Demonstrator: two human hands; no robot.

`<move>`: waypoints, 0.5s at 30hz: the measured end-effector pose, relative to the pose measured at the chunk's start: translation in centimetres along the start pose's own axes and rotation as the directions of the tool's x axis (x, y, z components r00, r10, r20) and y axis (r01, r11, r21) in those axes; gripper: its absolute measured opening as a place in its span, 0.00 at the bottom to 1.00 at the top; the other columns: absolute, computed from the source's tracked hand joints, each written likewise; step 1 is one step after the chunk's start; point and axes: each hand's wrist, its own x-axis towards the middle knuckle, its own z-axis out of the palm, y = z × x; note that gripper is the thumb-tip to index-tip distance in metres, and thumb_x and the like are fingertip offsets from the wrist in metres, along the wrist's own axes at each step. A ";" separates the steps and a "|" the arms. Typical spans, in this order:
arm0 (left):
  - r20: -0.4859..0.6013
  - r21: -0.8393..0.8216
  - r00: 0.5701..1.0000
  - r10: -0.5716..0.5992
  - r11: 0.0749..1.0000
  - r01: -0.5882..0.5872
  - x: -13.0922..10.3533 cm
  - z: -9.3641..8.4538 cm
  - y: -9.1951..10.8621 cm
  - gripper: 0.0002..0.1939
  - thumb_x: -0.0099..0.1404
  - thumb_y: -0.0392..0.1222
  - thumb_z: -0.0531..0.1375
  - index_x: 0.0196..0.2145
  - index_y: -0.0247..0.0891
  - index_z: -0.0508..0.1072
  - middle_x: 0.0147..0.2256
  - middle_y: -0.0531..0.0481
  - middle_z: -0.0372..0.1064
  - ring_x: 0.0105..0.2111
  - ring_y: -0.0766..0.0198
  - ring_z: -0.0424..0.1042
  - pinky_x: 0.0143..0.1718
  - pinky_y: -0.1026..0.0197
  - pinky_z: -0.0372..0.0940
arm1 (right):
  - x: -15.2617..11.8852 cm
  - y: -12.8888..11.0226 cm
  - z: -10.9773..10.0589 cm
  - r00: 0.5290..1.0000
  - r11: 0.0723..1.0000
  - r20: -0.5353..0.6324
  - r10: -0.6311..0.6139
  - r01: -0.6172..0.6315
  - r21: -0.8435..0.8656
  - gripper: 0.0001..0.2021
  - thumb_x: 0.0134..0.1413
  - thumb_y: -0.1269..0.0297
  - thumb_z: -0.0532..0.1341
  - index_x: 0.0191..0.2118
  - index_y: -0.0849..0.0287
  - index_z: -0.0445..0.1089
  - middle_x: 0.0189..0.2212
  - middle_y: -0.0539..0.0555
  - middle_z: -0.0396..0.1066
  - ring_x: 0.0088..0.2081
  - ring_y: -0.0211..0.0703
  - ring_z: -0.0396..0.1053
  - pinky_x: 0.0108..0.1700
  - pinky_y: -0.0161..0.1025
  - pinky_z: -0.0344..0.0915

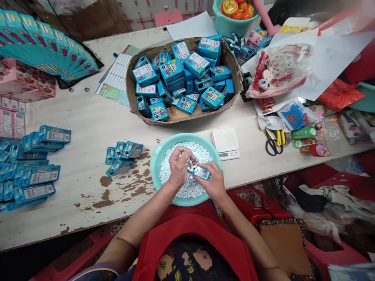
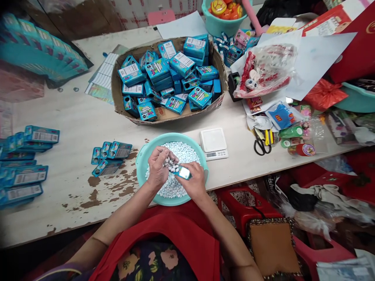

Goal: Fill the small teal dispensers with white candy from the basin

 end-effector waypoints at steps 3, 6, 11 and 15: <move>0.000 0.028 1.000 -0.001 1.000 0.001 0.0 0.0 -0.2 0.12 0.58 0.47 0.61 0.26 0.38 0.65 0.21 0.54 0.66 0.22 0.67 0.69 0.24 0.64 0.63 | -0.1 0.1 0.2 1.000 1.000 0.006 0.008 -0.008 0.021 0.17 0.44 0.64 0.69 0.43 0.52 0.72 0.35 0.52 0.69 0.39 0.47 0.68 0.42 0.45 0.66; -0.019 0.035 1.000 -0.006 0.999 0.007 0.0 0.0 -0.3 0.13 0.58 0.48 0.61 0.26 0.37 0.65 0.22 0.55 0.66 0.20 0.69 0.67 0.22 0.65 0.62 | -0.1 0.2 0.3 1.000 1.000 -0.009 0.023 -0.023 0.003 0.17 0.44 0.65 0.68 0.44 0.52 0.72 0.35 0.52 0.69 0.39 0.47 0.68 0.42 0.45 0.66; 0.007 0.010 1.000 0.018 1.000 -0.018 0.0 0.2 -0.9 0.13 0.61 0.47 0.59 0.24 0.37 0.65 0.19 0.55 0.64 0.19 0.69 0.66 0.21 0.66 0.61 | -0.1 0.1 0.7 0.999 0.999 -0.030 0.023 -0.024 -0.023 0.15 0.45 0.66 0.68 0.42 0.52 0.71 0.34 0.52 0.68 0.39 0.47 0.67 0.42 0.44 0.65; 0.047 -0.019 0.999 -0.002 1.000 0.003 0.3 0.3 -1.7 0.14 0.61 0.46 0.59 0.22 0.37 0.64 0.17 0.55 0.62 0.18 0.68 0.66 0.19 0.66 0.59 | 0.0 -0.2 1.2 0.999 0.997 0.006 0.040 -0.039 -0.060 0.11 0.44 0.68 0.67 0.37 0.55 0.71 0.32 0.52 0.67 0.37 0.46 0.66 0.39 0.43 0.65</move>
